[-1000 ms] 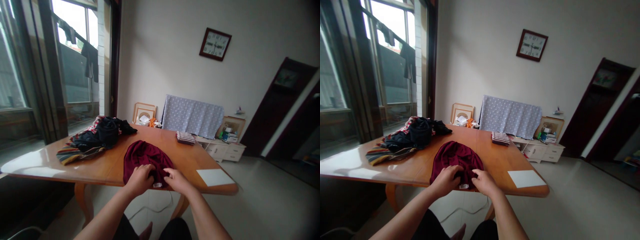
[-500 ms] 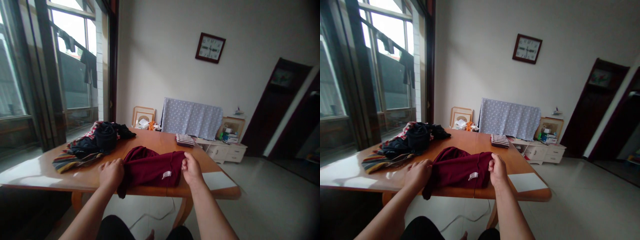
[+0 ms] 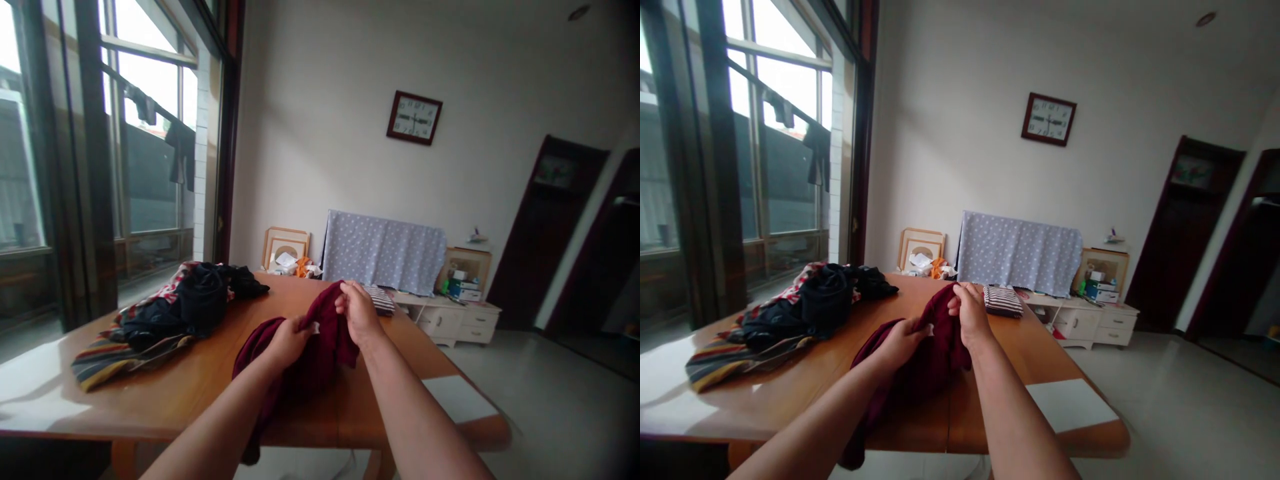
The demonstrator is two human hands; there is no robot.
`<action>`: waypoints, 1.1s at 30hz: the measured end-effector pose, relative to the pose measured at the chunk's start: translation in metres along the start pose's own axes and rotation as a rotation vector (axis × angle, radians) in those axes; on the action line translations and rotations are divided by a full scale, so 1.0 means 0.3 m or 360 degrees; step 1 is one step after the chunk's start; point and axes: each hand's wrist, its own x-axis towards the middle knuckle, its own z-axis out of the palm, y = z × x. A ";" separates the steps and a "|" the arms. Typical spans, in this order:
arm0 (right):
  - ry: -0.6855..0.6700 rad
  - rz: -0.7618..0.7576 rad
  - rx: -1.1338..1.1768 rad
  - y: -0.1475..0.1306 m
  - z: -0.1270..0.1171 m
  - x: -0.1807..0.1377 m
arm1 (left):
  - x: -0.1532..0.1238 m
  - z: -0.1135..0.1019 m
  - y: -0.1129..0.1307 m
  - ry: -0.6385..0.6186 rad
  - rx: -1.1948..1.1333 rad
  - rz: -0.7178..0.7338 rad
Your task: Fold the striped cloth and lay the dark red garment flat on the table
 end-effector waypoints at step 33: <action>-0.0157 -0.0076 -0.0671 0.453 -0.144 0.088 | 0.261 0.015 -0.305 0.0211 -0.1239 -0.0914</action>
